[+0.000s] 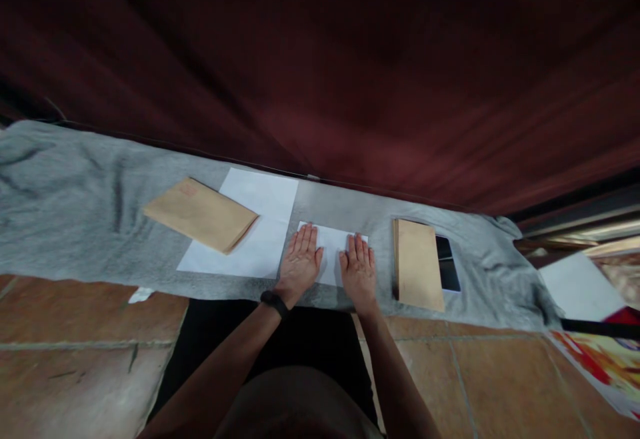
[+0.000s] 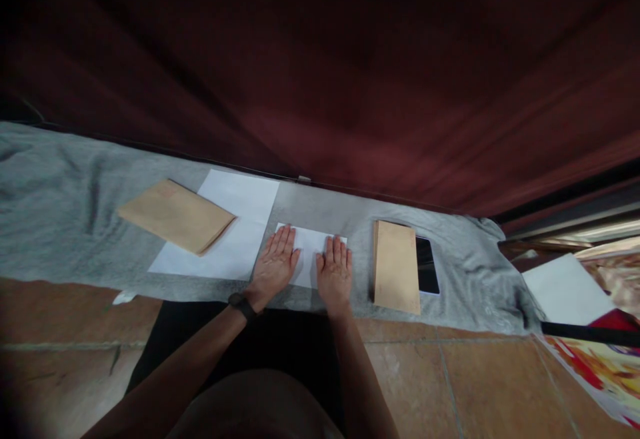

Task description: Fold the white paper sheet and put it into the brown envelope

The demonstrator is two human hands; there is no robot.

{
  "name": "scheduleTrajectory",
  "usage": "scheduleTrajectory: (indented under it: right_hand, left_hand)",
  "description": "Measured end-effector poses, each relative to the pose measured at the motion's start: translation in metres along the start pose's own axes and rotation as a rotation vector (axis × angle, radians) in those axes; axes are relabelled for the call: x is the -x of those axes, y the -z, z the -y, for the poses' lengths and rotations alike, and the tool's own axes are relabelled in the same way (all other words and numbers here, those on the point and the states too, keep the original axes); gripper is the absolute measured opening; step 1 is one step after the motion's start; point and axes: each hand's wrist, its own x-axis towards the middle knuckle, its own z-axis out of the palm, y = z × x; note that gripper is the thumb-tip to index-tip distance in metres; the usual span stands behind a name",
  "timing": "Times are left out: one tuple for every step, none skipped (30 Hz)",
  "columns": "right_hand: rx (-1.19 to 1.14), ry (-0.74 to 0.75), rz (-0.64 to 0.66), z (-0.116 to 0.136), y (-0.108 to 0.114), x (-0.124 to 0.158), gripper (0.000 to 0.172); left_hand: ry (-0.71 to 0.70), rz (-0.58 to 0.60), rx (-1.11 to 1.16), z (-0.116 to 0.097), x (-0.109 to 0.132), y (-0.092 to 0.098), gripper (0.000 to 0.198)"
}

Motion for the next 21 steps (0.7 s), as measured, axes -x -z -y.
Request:
scheduleTrajectory:
  right_hand:
    - [0.003, -0.004, -0.005, -0.001, 0.000, 0.000, 0.056]
    - [0.008, -0.008, -0.011, -0.002, 0.001, 0.001, 0.056]
    - [0.012, -0.014, -0.019, -0.003, 0.001, 0.001, 0.057]
    - [0.014, -0.018, -0.027, -0.004, 0.001, 0.002, 0.057]
    - [0.015, -0.022, -0.036, -0.004, 0.001, 0.002, 0.058]
    - [0.013, -0.025, -0.043, -0.005, 0.001, 0.003, 0.058]
    - [0.008, -0.027, -0.050, -0.005, 0.001, 0.003, 0.059]
    - [0.001, -0.028, -0.056, -0.006, 0.001, 0.004, 0.059]
    - [-0.007, -0.031, -0.061, -0.006, 0.002, 0.004, 0.059]
    - [-0.018, -0.036, -0.064, -0.005, 0.002, 0.003, 0.059]
    - [-0.030, -0.043, -0.065, -0.004, 0.003, 0.003, 0.058]
    - [-0.044, -0.052, -0.064, -0.003, 0.004, 0.002, 0.057]
    - [-0.058, -0.060, -0.061, -0.001, 0.005, 0.000, 0.056]
    - [-0.074, -0.059, -0.053, 0.002, 0.006, -0.002, 0.055]
    - [-0.092, -0.045, -0.039, 0.006, 0.007, -0.004, 0.054]
    - [-0.111, -0.014, -0.019, 0.010, 0.007, -0.006, 0.053]
    - [-0.131, 0.027, 0.004, 0.015, 0.007, -0.008, 0.052]
    - [-0.147, 0.070, 0.026, 0.019, 0.007, -0.009, 0.051]
    - [-0.158, 0.101, 0.042, 0.023, 0.006, -0.011, 0.050]
    - [-0.160, 0.116, 0.051, 0.026, 0.005, -0.012, 0.049]
    - [-0.154, 0.116, 0.053, 0.028, 0.004, -0.013, 0.048]
  left_hand:
    - [0.015, -0.006, 0.004, 0.000, 0.001, 0.000, 0.062]
    - [0.028, -0.014, 0.007, 0.001, 0.002, 0.000, 0.062]
    - [0.038, -0.022, 0.010, 0.002, 0.004, 0.000, 0.062]
    - [0.046, -0.031, 0.012, 0.002, 0.005, 0.000, 0.062]
    - [0.054, -0.039, 0.014, 0.003, 0.007, 0.000, 0.062]
    - [0.062, -0.046, 0.014, 0.004, 0.008, 0.001, 0.062]
    - [0.070, -0.051, 0.012, 0.004, 0.009, 0.001, 0.062]
    - [0.075, -0.056, 0.007, 0.003, 0.010, 0.002, 0.062]
    - [0.073, -0.058, 0.001, 0.002, 0.010, 0.003, 0.061]
    - [0.064, -0.058, -0.004, 0.000, 0.010, 0.004, 0.061]
    - [0.047, -0.055, -0.006, -0.003, 0.009, 0.005, 0.060]
    - [0.022, -0.050, -0.004, -0.006, 0.008, 0.005, 0.060]
    - [-0.008, -0.042, 0.001, -0.009, 0.006, 0.005, 0.059]
    - [-0.041, -0.029, 0.008, -0.013, 0.005, 0.004, 0.059]
    - [-0.073, -0.014, 0.015, -0.016, 0.003, 0.003, 0.058]
    - [-0.104, 0.005, 0.021, -0.019, 0.001, 0.002, 0.058]
    - [-0.131, 0.026, 0.023, -0.020, -0.001, 0.000, 0.058]
    - [-0.151, 0.045, 0.020, -0.021, -0.002, -0.001, 0.058]
    - [-0.165, 0.062, 0.013, -0.021, -0.003, -0.003, 0.059]
    - [-0.173, 0.073, 0.003, -0.019, -0.004, -0.004, 0.060]
    - [-0.177, 0.080, -0.007, -0.018, -0.004, -0.004, 0.060]
